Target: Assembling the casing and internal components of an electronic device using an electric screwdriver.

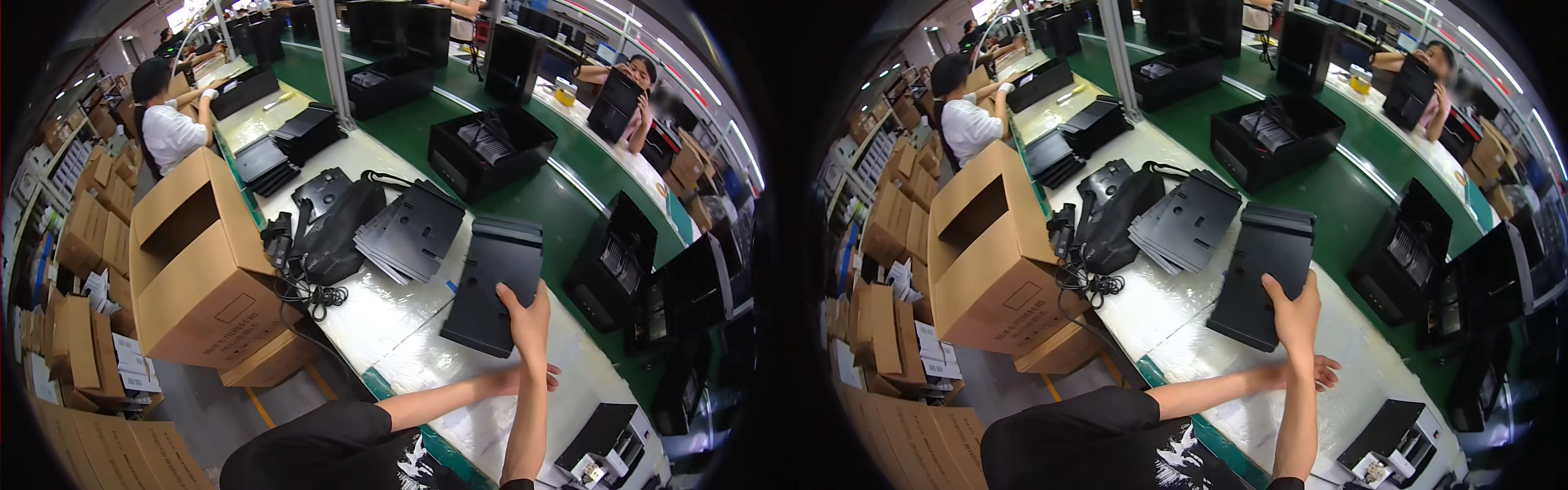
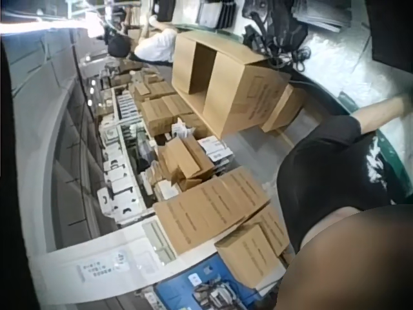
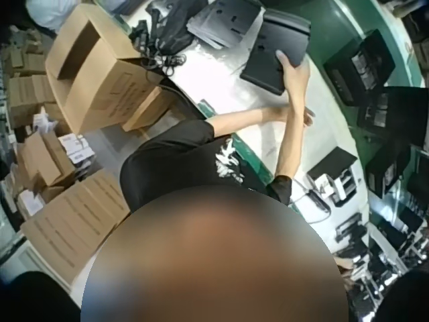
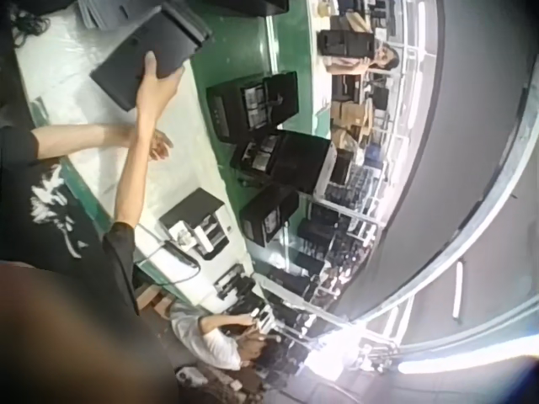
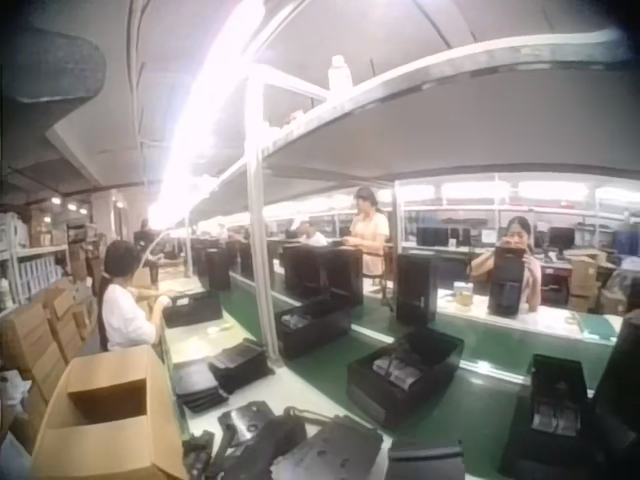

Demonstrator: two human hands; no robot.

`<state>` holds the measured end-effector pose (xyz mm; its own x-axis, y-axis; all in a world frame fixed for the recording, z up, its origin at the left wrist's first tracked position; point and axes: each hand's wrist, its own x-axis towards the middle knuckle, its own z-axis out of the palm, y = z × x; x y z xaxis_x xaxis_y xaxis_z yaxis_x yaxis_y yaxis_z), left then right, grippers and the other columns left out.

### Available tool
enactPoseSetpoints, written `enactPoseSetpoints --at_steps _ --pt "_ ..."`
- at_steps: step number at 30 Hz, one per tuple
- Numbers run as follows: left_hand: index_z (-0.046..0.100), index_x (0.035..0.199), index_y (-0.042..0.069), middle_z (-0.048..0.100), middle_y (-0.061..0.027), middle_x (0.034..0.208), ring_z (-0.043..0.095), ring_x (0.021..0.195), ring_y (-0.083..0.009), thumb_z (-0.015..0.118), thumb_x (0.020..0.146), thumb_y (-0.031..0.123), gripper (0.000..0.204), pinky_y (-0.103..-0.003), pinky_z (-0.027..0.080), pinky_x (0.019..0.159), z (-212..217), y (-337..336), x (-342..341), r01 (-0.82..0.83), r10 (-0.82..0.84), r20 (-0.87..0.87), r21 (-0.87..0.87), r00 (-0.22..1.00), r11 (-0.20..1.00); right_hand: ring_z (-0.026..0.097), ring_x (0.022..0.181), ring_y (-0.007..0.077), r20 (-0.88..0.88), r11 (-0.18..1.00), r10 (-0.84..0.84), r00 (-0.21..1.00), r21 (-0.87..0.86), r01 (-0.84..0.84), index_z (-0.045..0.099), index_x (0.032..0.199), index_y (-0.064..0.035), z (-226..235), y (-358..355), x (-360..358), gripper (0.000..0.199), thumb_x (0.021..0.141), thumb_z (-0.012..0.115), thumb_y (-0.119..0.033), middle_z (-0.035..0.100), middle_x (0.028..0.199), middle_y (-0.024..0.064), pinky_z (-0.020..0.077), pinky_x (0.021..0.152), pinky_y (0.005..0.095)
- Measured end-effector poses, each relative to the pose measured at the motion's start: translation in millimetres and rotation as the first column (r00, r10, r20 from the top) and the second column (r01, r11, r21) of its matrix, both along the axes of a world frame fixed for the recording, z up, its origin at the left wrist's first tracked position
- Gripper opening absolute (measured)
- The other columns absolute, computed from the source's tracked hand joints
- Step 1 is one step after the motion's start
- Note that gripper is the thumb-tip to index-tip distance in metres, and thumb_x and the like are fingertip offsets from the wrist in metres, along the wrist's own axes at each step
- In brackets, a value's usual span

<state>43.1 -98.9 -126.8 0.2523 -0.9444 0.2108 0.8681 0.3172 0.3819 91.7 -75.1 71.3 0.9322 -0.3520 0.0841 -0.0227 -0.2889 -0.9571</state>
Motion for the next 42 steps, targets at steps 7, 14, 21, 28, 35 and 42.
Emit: enactPoseSetpoints --at_steps 7,14,21,28,35,42 --pt "0.042 0.132 0.006 0.056 -0.0074 0.116 0.054 0.110 -0.0184 0.050 0.094 0.017 0.041 -0.032 0.045 0.093 16.6 -4.2 -0.4 -0.004 0.000 0.055 0.072 0.998 0.997 0.060 0.085 0.0161 -0.149 0.824 0.044 0.988 0.564 0.049 0.056 0.114 0.0063 -36.8 31.2 55.3 0.050 0.076 0.071 -0.023 0.062 0.102 0.0116 0.0467 0.076 0.0272" --pt "0.044 0.128 0.005 0.058 -0.0079 0.111 0.056 0.105 -0.0177 0.048 0.092 0.012 0.038 -0.032 0.046 0.090 21.5 -6.9 -2.3 0.023 -0.025 0.005 0.157 1.000 0.987 0.058 0.092 0.0197 -0.160 0.806 0.011 0.987 0.586 0.086 0.043 0.125 0.0022 -67.9 79.9 106.0 0.062 0.074 0.070 -0.020 0.058 0.107 0.0129 0.0481 0.077 0.0311" --pt "0.046 0.125 0.006 0.057 -0.0066 0.107 0.056 0.100 -0.0152 0.045 0.091 0.015 0.036 -0.029 0.046 0.088 26.8 -3.8 -1.6 -0.007 -0.008 0.066 0.232 0.998 0.973 0.053 0.107 0.0275 -0.195 0.588 0.068 0.978 0.800 0.118 0.032 0.133 0.0022 -84.4 114.6 117.3 0.064 0.081 0.063 -0.018 0.049 0.121 0.0201 0.0461 0.089 0.0376" --pt "0.046 0.126 0.005 0.058 -0.0089 0.108 0.057 0.100 -0.0173 0.044 0.090 0.011 0.036 -0.031 0.047 0.087 19.0 -6.7 -0.6 -0.020 0.011 0.055 0.172 0.998 0.985 0.046 0.116 0.0273 -0.261 0.704 -0.230 0.938 0.621 0.345 0.028 0.134 0.0029 -71.9 148.2 136.2 0.066 0.084 0.055 -0.030 0.044 0.130 0.0188 0.0353 0.099 0.0356" --pt "0.048 0.124 0.004 0.059 -0.0102 0.106 0.058 0.097 -0.0173 0.041 0.091 0.007 0.033 -0.031 0.048 0.085 16.6 -4.6 -1.7 -0.024 0.014 0.072 0.149 0.997 0.989 0.037 0.127 0.0320 -0.278 0.857 -0.124 0.952 0.454 0.245 0.012 0.142 0.0029 -81.2 148.4 133.6 0.086 0.079 0.058 -0.034 0.035 0.138 0.0232 0.0278 0.104 0.0356" --pt "0.047 0.125 0.002 0.060 -0.0128 0.110 0.058 0.101 -0.0232 0.044 0.092 0.010 0.034 -0.036 0.047 0.089 14.8 -6.8 -1.6 -0.024 0.015 0.057 0.153 0.998 0.988 0.037 0.126 0.0306 -0.293 0.787 -0.081 0.953 0.568 0.242 0.006 0.144 0.0042 -88.8 117.4 121.5 0.094 0.079 0.055 -0.042 0.031 0.140 0.0246 0.0282 0.104 0.0355"
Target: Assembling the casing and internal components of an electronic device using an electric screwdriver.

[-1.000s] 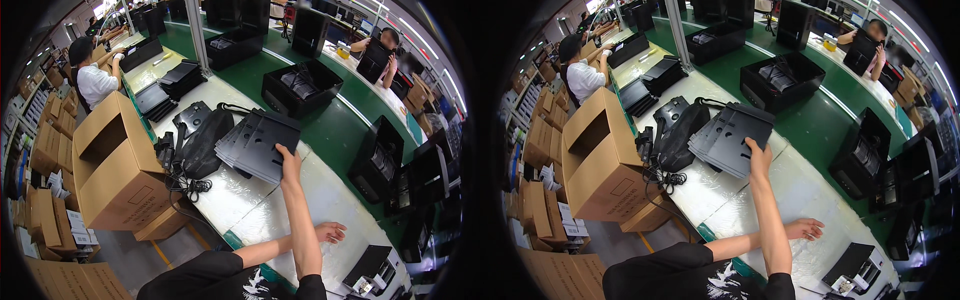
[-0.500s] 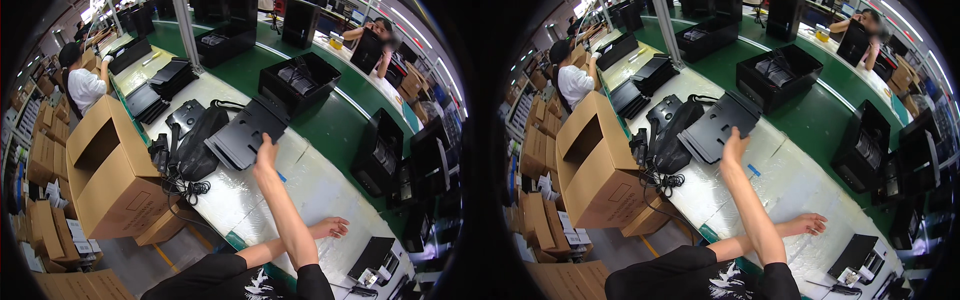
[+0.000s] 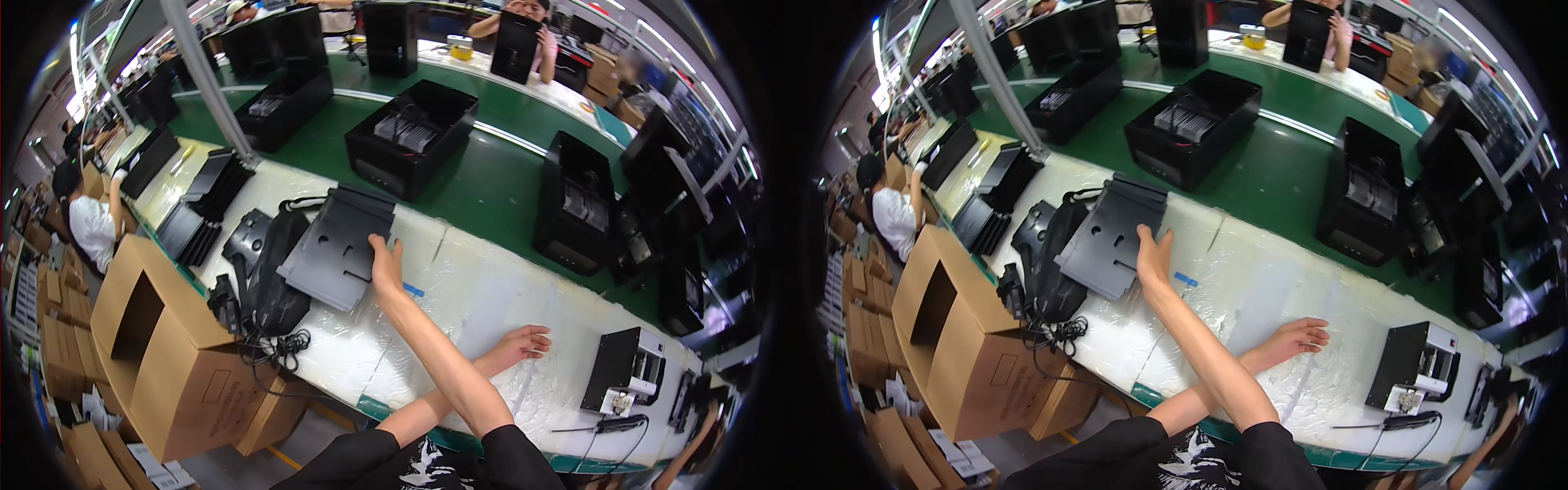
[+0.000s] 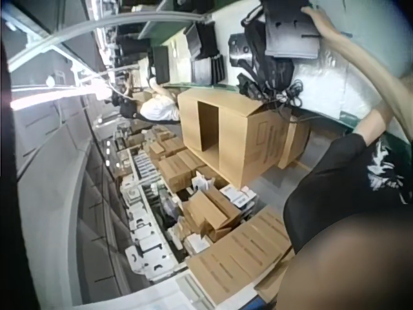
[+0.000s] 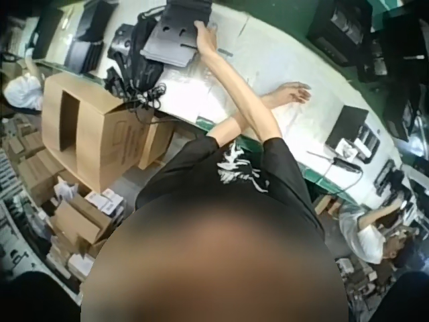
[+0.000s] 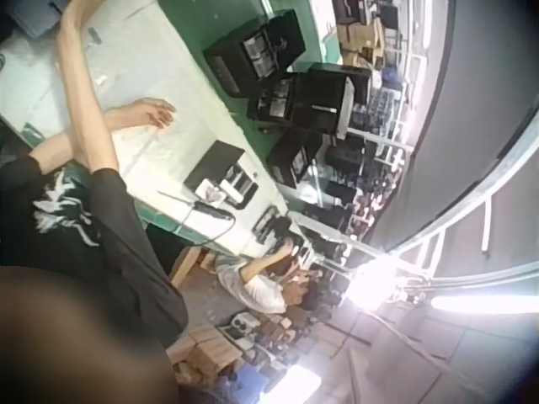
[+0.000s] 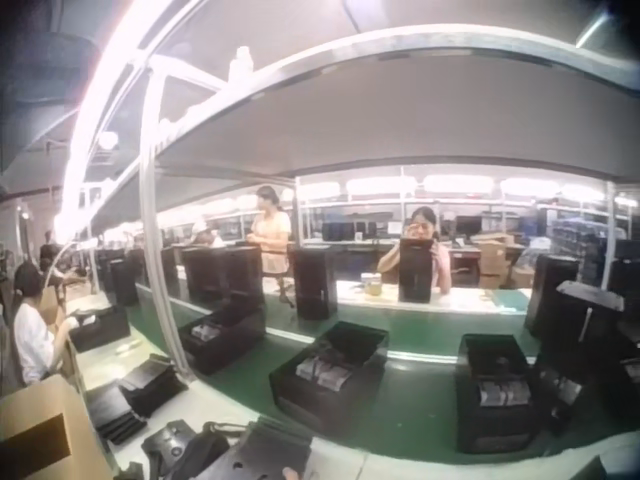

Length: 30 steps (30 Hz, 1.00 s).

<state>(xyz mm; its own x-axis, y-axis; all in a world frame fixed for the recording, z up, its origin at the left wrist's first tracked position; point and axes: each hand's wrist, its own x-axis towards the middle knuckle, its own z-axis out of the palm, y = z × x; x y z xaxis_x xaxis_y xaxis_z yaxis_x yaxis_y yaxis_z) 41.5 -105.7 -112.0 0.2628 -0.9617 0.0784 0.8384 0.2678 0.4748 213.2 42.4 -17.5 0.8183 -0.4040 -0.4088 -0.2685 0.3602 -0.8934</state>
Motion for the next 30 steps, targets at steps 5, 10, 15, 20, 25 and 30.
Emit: enactPoseSetpoints --at_steps 5,10,15,20,25,30 --pt "0.046 0.127 0.000 0.060 -0.0172 0.113 0.058 0.106 -0.0288 0.048 0.092 0.013 0.038 -0.043 0.046 0.093 -20.1 1.1 0.9 -0.043 0.043 -0.056 -0.008 0.998 0.999 0.038 0.127 0.0340 0.009 0.997 0.019 1.000 0.071 -0.019 0.015 0.141 0.0069 -11.6 12.5 -20.6 0.095 0.076 0.063 -0.044 0.035 0.138 0.0262 0.0302 0.104 0.0338" --pt "0.050 0.125 0.003 0.058 -0.0126 0.112 0.053 0.109 -0.0235 0.048 0.091 0.010 0.034 -0.036 0.042 0.094 -18.3 26.1 -12.5 -0.116 0.061 0.252 0.211 0.966 0.971 0.052 0.109 0.0261 0.085 0.999 0.041 0.996 0.018 -0.043 0.030 0.129 0.0057 -4.8 26.7 -35.6 0.078 0.075 0.072 -0.031 0.050 0.121 0.0201 0.0409 0.093 0.0325" --pt "0.047 0.125 0.001 0.059 -0.0134 0.111 0.055 0.105 -0.0272 0.047 0.088 0.008 0.038 -0.034 0.040 0.097 -4.4 91.4 -39.3 -0.382 0.091 0.966 0.008 0.240 0.924 0.053 0.108 0.0252 0.096 0.999 0.034 0.995 -0.009 -0.033 0.036 0.125 0.0057 -7.0 9.3 -26.4 0.071 0.077 0.070 -0.032 0.052 0.118 0.0191 0.0410 0.092 0.0324" --pt "0.048 0.128 0.001 0.058 -0.0173 0.120 0.056 0.110 -0.0285 0.051 0.089 0.019 0.043 -0.036 0.041 0.096 158.0 234.5 42.3 0.162 -0.729 0.684 0.717 0.025 0.678 0.053 0.106 0.0246 0.153 0.996 0.062 0.986 0.051 -0.071 0.030 0.133 0.0042 -7.5 -5.5 -13.2 0.072 0.079 0.062 -0.032 0.052 0.119 0.0185 0.0404 0.092 0.0311" --pt "0.055 0.118 -0.003 0.061 -0.0150 0.109 0.058 0.098 -0.0198 0.051 0.088 0.022 0.039 -0.030 0.043 0.087 177.0 349.5 171.2 -0.870 0.421 0.884 -0.033 0.205 0.492 0.051 0.111 0.0246 0.157 0.996 0.045 0.987 0.064 -0.056 0.027 0.136 0.0040 -15.1 -1.1 -3.8 0.071 0.081 0.058 -0.029 0.050 0.124 0.0187 0.0400 0.093 0.0319" --pt "0.037 0.136 -0.002 0.046 -0.0190 0.133 0.046 0.121 -0.0235 0.043 0.094 0.036 0.057 -0.033 0.034 0.103 141.3 363.5 279.6 -0.867 0.265 0.842 0.383 0.469 0.319 0.051 0.112 0.0250 0.132 0.997 0.008 0.991 0.072 -0.017 0.028 0.135 0.0049 -12.4 19.3 5.3 0.069 0.085 0.058 -0.032 0.049 0.125 0.0193 0.0391 0.094 0.0323"
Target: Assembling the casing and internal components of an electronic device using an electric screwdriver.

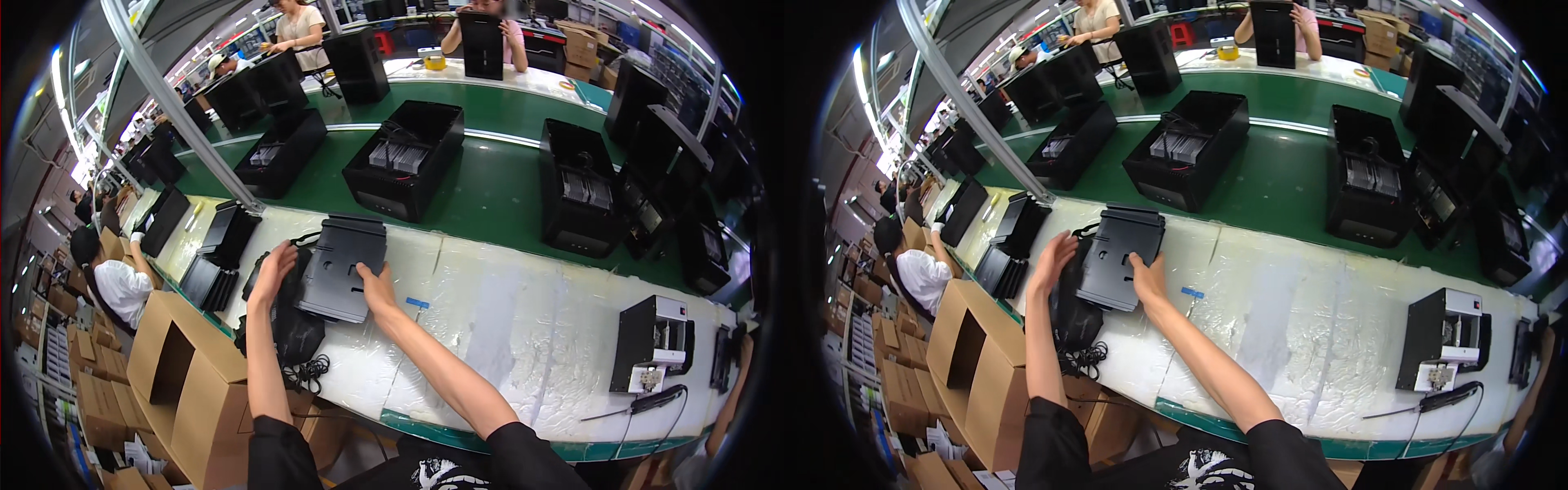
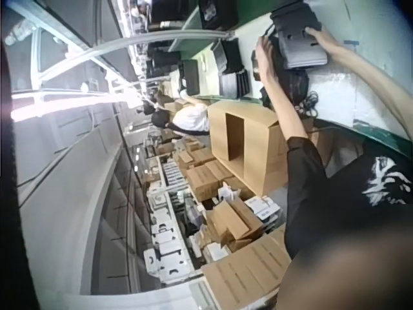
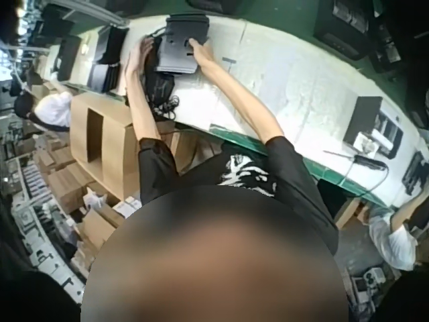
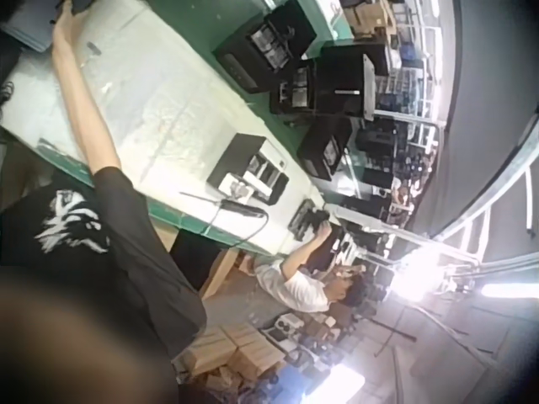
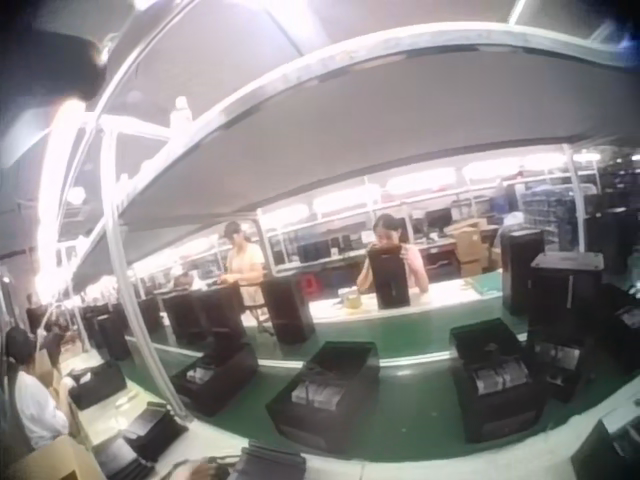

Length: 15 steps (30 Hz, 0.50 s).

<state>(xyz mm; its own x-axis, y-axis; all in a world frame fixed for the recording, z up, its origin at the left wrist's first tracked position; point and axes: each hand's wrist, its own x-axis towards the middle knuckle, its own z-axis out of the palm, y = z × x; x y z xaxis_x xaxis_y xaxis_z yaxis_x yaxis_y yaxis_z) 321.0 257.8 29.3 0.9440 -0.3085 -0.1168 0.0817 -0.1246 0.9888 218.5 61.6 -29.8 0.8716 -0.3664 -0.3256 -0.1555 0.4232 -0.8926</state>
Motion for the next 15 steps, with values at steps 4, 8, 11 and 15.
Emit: enactPoseSetpoints --at_steps 4,8,11,15 --pt "0.037 0.138 0.003 0.043 -0.0111 0.138 0.043 0.124 -0.0214 0.039 0.093 0.048 0.064 -0.030 0.029 0.105 -33.3 -23.3 37.7 0.123 -0.068 -0.214 0.255 0.974 0.959 0.055 0.103 0.0258 -0.034 0.996 -0.020 0.999 0.081 0.022 0.035 0.128 0.0046 -1.8 -1.0 8.6 0.069 0.076 0.063 -0.031 0.053 0.116 0.0191 0.0434 0.088 0.0334" --pt "0.047 0.132 0.008 0.051 -0.0059 0.130 0.048 0.113 -0.0180 0.042 0.091 0.051 0.061 -0.027 0.032 0.099 -37.5 -45.3 38.5 0.231 -0.176 -0.304 0.157 0.936 0.960 0.058 0.096 0.0241 -0.050 0.988 0.004 0.999 0.157 0.003 0.040 0.123 0.0018 -5.3 -14.2 15.7 0.064 0.074 0.064 -0.031 0.057 0.108 0.0162 0.0460 0.083 0.0324" --pt "0.050 0.130 0.008 0.055 -0.0048 0.125 0.049 0.110 -0.0173 0.043 0.091 0.051 0.058 -0.026 0.034 0.097 -31.8 -51.4 32.5 0.201 -0.148 -0.319 0.139 0.936 0.970 0.058 0.095 0.0235 0.026 0.996 0.027 0.999 0.082 -0.029 0.042 0.124 -0.0005 -12.1 -20.9 18.8 0.062 0.074 0.064 -0.031 0.058 0.107 0.0146 0.0462 0.081 0.0320" --pt "0.050 0.129 0.008 0.054 -0.0044 0.125 0.049 0.111 -0.0168 0.045 0.090 0.053 0.060 -0.027 0.035 0.097 -26.3 -53.5 17.8 0.184 -0.132 -0.333 0.131 0.934 0.974 0.058 0.097 0.0239 0.080 0.993 0.054 0.995 0.100 -0.061 0.041 0.127 -0.0025 -17.7 -23.0 14.0 0.063 0.075 0.063 -0.031 0.058 0.110 0.0147 0.0457 0.082 0.0321"
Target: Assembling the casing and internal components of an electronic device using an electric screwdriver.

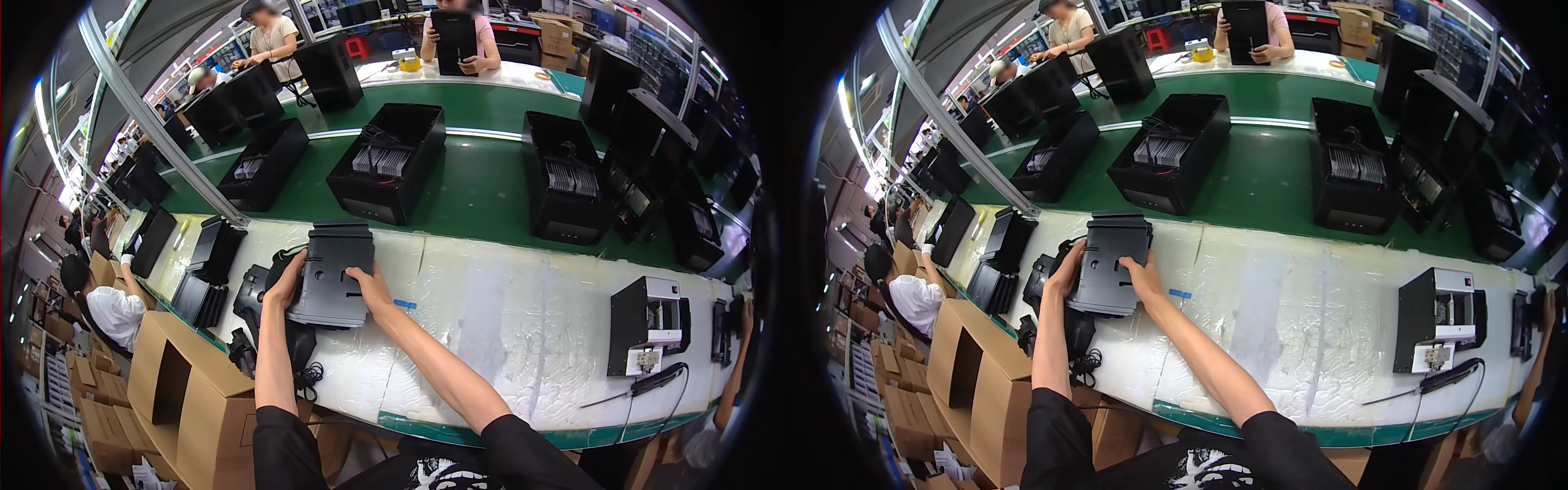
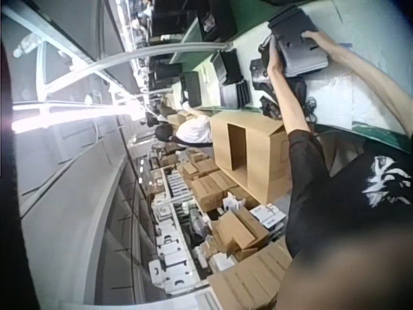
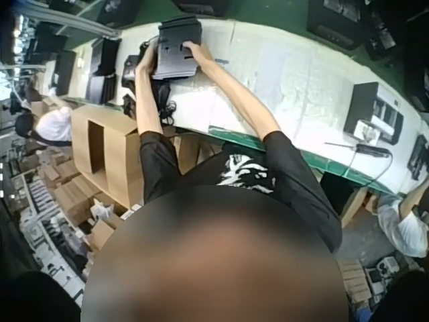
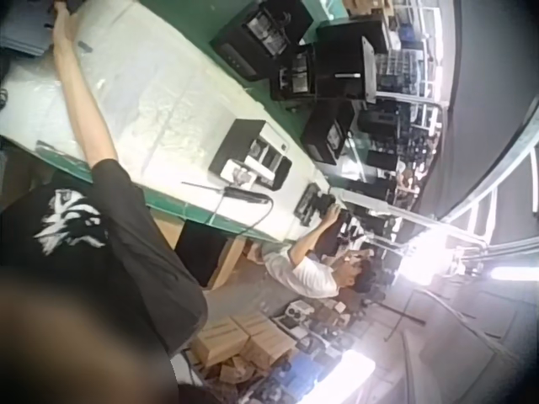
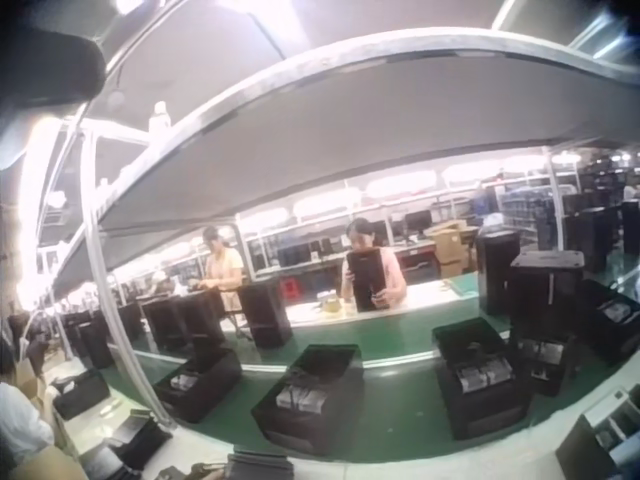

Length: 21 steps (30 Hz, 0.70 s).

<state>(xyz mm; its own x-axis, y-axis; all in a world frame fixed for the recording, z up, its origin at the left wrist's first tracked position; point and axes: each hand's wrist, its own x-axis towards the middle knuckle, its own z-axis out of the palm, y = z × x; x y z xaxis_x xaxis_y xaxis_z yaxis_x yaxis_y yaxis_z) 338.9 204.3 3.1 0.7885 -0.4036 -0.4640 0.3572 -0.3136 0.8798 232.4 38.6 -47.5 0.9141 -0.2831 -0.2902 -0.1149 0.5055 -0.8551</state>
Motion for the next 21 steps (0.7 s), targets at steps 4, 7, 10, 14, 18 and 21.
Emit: enactPoseSetpoints --at_steps 4,7,10,14,18,21 --pt "0.052 0.125 0.004 0.056 -0.0060 0.122 0.051 0.108 -0.0174 0.045 0.091 0.050 0.058 -0.027 0.035 0.097 -8.3 -1.2 -23.6 0.035 -0.040 -0.059 -0.084 0.997 0.996 0.057 0.100 0.0246 -0.158 0.956 -0.091 0.983 -0.289 0.042 0.042 0.128 -0.0012 -2.6 10.9 -31.5 0.064 0.077 0.063 -0.034 0.059 0.112 0.0159 0.0442 0.086 0.0330" --pt "0.051 0.127 0.001 0.056 -0.0059 0.123 0.051 0.108 -0.0173 0.044 0.093 0.045 0.055 -0.028 0.036 0.097 -20.8 -3.4 -41.2 0.039 -0.041 -0.017 -0.119 0.999 0.992 0.057 0.102 0.0247 -0.152 0.919 -0.146 0.977 -0.387 0.077 0.044 0.126 0.0005 11.0 6.9 -61.7 0.063 0.077 0.063 -0.035 0.059 0.112 0.0162 0.0434 0.088 0.0332" --pt "0.050 0.127 0.000 0.054 -0.0062 0.125 0.049 0.112 -0.0167 0.044 0.094 0.041 0.053 -0.028 0.034 0.100 -14.1 -9.3 -36.3 0.027 -0.031 -0.031 -0.139 0.999 0.990 0.057 0.105 0.0251 -0.107 0.950 -0.101 0.989 -0.305 0.064 0.044 0.126 0.0015 19.5 -5.5 -63.5 0.064 0.077 0.064 -0.035 0.059 0.114 0.0167 0.0427 0.089 0.0331" --pt "0.050 0.127 0.000 0.054 -0.0063 0.126 0.047 0.116 -0.0168 0.040 0.097 0.035 0.047 -0.028 0.032 0.102 -15.2 -13.8 -21.4 0.093 -0.099 -0.015 -0.218 0.995 0.971 0.053 0.112 0.0260 -0.085 0.951 -0.223 0.971 -0.239 0.197 0.036 0.134 0.0022 -5.4 -1.7 -35.2 0.072 0.079 0.063 -0.034 0.055 0.121 0.0182 0.0403 0.093 0.0334" --pt "0.054 0.123 0.003 0.058 -0.0070 0.119 0.053 0.107 -0.0174 0.041 0.095 0.045 0.052 -0.028 0.037 0.096 -17.9 -9.4 -10.8 -0.006 -0.004 -0.074 -0.141 0.997 0.990 0.040 0.124 0.0348 -0.291 0.916 -0.268 0.918 -0.373 0.149 0.021 0.143 0.0005 35.5 12.3 -27.8 0.090 0.076 0.062 -0.043 0.036 0.135 0.0242 0.0344 0.101 0.0370" --pt "0.056 0.118 0.004 0.062 -0.0062 0.111 0.056 0.099 -0.0172 0.041 0.093 0.050 0.054 -0.029 0.041 0.091 -7.7 -14.3 -6.5 0.025 -0.031 -0.043 -0.125 0.999 0.992 0.034 0.127 0.0370 -0.397 0.906 -0.266 0.878 -0.413 0.088 0.021 0.143 -0.0030 47.9 16.8 -19.0 0.094 0.073 0.061 -0.051 0.034 0.135 0.0255 0.0292 0.104 0.0424"
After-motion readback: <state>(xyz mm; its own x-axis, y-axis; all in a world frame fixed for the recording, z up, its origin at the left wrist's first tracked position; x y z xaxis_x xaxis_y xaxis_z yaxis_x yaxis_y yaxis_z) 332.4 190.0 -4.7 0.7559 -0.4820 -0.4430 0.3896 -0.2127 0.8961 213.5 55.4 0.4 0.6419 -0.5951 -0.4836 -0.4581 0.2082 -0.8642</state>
